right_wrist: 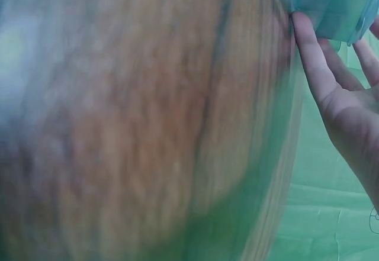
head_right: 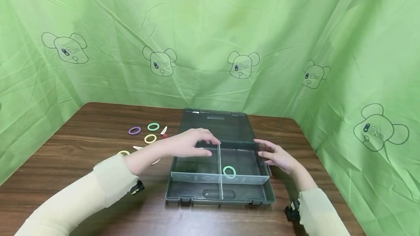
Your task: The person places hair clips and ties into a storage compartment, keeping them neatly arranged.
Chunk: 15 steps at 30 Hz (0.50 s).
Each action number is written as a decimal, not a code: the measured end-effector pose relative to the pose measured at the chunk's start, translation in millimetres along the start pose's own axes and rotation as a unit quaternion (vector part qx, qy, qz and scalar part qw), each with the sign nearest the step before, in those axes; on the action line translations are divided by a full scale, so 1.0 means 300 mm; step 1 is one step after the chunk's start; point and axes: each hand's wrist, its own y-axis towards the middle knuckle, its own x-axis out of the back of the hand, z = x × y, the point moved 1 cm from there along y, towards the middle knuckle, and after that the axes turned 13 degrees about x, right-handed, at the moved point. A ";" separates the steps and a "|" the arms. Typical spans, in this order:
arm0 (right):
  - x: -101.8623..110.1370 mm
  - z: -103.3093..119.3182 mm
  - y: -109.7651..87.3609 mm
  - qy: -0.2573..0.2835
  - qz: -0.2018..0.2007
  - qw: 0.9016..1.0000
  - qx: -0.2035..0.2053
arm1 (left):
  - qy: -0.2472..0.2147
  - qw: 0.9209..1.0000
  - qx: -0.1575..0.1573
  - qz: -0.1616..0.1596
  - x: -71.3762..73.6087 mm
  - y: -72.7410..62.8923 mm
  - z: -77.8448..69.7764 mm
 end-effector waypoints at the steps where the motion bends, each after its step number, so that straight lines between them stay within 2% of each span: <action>1: -0.002 0.003 -0.001 -0.004 0.001 1.000 0.000 | -0.004 1.000 -0.002 -0.002 0.011 -0.014 0.002; 9: -0.008 0.019 -0.011 -0.011 0.007 1.000 -0.007 | -0.019 1.000 0.003 0.000 0.098 -0.115 0.044; 15: -0.011 0.016 -0.012 -0.011 0.004 1.000 -0.014 | -0.022 0.999 0.019 -0.033 0.163 -0.189 0.110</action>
